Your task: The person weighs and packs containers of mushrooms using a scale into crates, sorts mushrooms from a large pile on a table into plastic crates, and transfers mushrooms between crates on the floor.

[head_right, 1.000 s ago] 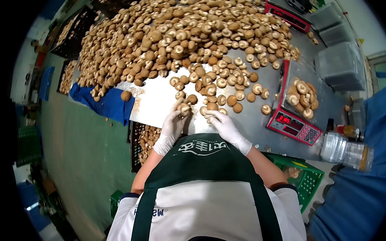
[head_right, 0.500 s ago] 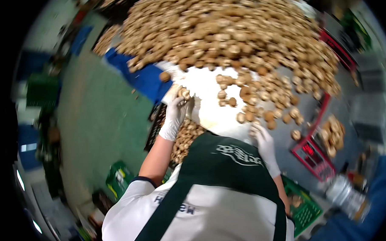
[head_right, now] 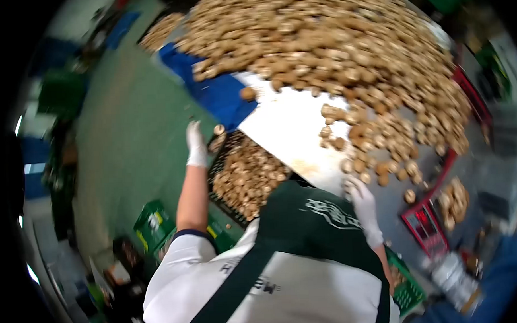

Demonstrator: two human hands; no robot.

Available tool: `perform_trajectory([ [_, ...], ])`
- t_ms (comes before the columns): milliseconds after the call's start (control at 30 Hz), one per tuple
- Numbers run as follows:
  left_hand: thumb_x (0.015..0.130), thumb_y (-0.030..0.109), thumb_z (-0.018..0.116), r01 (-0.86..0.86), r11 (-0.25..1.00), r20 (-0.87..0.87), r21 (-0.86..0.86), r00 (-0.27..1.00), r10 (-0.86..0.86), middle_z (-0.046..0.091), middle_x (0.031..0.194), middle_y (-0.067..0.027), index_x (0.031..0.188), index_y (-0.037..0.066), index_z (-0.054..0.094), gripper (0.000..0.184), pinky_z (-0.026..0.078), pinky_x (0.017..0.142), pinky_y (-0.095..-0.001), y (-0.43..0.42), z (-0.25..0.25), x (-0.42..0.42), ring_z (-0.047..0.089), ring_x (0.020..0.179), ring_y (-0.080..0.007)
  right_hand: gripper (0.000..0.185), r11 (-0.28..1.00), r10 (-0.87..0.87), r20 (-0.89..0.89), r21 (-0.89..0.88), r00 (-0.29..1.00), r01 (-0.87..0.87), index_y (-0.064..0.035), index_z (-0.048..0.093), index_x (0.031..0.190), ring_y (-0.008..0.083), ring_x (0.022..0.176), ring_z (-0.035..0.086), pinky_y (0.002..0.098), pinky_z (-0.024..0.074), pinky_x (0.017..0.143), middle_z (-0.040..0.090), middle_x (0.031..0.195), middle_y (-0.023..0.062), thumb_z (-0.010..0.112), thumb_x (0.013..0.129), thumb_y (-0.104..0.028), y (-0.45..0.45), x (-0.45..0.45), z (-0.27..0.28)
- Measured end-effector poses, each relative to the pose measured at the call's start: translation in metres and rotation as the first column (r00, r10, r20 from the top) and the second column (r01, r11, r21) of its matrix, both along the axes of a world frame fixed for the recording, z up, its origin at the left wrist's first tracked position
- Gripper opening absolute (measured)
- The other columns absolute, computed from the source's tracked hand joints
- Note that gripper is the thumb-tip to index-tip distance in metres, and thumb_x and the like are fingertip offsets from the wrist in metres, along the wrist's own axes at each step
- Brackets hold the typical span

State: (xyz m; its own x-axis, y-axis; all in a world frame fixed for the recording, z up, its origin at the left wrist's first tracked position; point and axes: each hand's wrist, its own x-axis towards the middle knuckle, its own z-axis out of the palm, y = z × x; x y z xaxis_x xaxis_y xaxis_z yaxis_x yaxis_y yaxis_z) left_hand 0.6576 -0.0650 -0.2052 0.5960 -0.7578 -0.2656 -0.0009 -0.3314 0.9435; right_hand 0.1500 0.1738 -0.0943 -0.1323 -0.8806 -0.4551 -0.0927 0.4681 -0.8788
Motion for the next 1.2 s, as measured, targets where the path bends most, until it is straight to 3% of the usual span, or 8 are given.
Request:
perform_trajectory([
  [133, 0.093, 0.010, 0.053, 0.147, 0.967, 0.068, -0.208, 0.988, -0.136, 0.058, 0.116, -0.0113, 0.124, -0.002, 0.054, 0.034, 0.050, 0.081, -0.0341, -0.008, 0.076, -0.111, 0.057, 0.094, -0.0194, 0.029, 0.992, -0.122, -0.123, -0.014, 0.985, 0.121, -0.0017, 0.061, 0.120, 0.0191, 0.102, 0.063, 0.0307, 0.0478, 0.091, 0.067, 0.110, 0.0126, 0.054, 0.097, -0.016, 0.023, 0.000, -0.005],
  [267, 0.099, 0.012, 0.046, 0.397, 0.823, -0.057, -0.405, 0.888, -0.456, 0.055, 0.127, -0.0116, 0.132, -0.001, 0.050, 0.036, 0.046, 0.092, -0.0313, -0.012, 0.110, -0.224, 0.057, 0.109, -0.0218, 0.028, 0.963, -0.262, -0.093, -0.095, 0.961, 0.253, -0.0006, 0.060, 0.121, 0.0180, 0.100, 0.063, 0.0303, 0.0483, 0.089, 0.067, 0.110, 0.0126, 0.054, 0.097, -0.013, 0.054, -0.006, 0.000],
  [500, 0.100, 0.018, 0.049, 0.914, 0.160, 0.172, -0.372, 0.237, -0.956, 0.058, 0.126, -0.0104, 0.129, 0.001, 0.056, 0.035, 0.042, 0.099, -0.0300, 0.025, 0.139, -0.453, 0.057, 0.114, -0.0194, 0.031, 0.854, -0.513, -0.057, -0.134, 0.856, 0.503, 0.0021, 0.056, 0.125, 0.0165, 0.102, 0.063, 0.0283, 0.0480, 0.091, 0.066, 0.112, 0.0139, 0.052, 0.096, -0.009, 0.119, -0.025, 0.003],
  [700, 0.099, 0.027, 0.053, 0.926, -0.163, -0.124, -0.342, -0.216, -0.968, 0.062, 0.118, -0.0057, 0.129, 0.004, 0.057, 0.038, 0.047, 0.084, -0.0253, 0.066, 0.155, -0.643, 0.059, 0.099, -0.0136, 0.029, 0.719, -0.681, -0.087, -0.266, 0.727, 0.641, 0.0034, 0.058, 0.121, 0.0172, 0.097, 0.065, 0.0277, 0.0499, 0.087, 0.067, 0.107, 0.0149, 0.052, 0.094, -0.003, 0.166, -0.042, 0.019],
  [833, 0.096, 0.043, 0.054, 0.983, -0.165, -0.412, -0.079, -0.183, -0.893, 0.060, 0.121, -0.0103, 0.134, 0.005, 0.048, 0.055, 0.046, 0.093, -0.0349, 0.089, 0.144, -0.770, 0.058, 0.106, -0.0210, 0.027, 0.590, -0.799, -0.078, -0.291, 0.596, 0.753, 0.0033, 0.059, 0.120, 0.0155, 0.098, 0.064, 0.0273, 0.0494, 0.087, 0.068, 0.108, 0.0126, 0.051, 0.095, -0.005, 0.192, -0.075, 0.038],
  [1000, 0.095, 0.055, 0.047, 0.950, 0.058, -0.641, -0.306, -0.161, -0.751, 0.057, 0.124, -0.0095, 0.134, 0.009, 0.049, 0.060, 0.037, 0.102, -0.0391, 0.110, 0.175, -0.791, 0.051, 0.116, -0.0252, 0.028, 0.409, -0.912, -0.127, -0.379, 0.391, 0.830, 0.0033, 0.059, 0.122, 0.0164, 0.100, 0.063, 0.0267, 0.0475, 0.090, 0.068, 0.107, 0.0111, 0.051, 0.097, -0.007, 0.224, -0.125, 0.047],
  [1100, 0.098, 0.044, 0.047, 0.845, -0.220, -0.242, -0.487, -0.373, -0.896, 0.056, 0.129, -0.0117, 0.131, 0.007, 0.054, 0.049, 0.038, 0.103, -0.0379, 0.104, 0.176, -0.769, 0.050, 0.121, -0.0235, 0.036, 0.267, -0.941, 0.080, -0.421, 0.329, 0.867, 0.0038, 0.056, 0.127, 0.0185, 0.102, 0.063, 0.0284, 0.0463, 0.092, 0.066, 0.112, 0.0119, 0.042, 0.102, -0.018, 0.231, -0.156, 0.045],
  [1200, 0.093, 0.028, 0.062, 0.876, -0.402, 0.301, -0.265, -0.321, -0.898, 0.061, 0.109, -0.0091, 0.129, 0.002, 0.054, 0.045, 0.046, 0.089, -0.0304, 0.128, 0.174, -0.714, 0.057, 0.097, -0.0168, 0.041, 0.188, -0.965, 0.102, -0.376, 0.242, 0.907, 0.0012, 0.053, 0.131, 0.0189, 0.101, 0.061, 0.0298, 0.0455, 0.091, 0.063, 0.117, 0.0116, 0.039, 0.104, -0.026, 0.212, -0.186, 0.050],
])
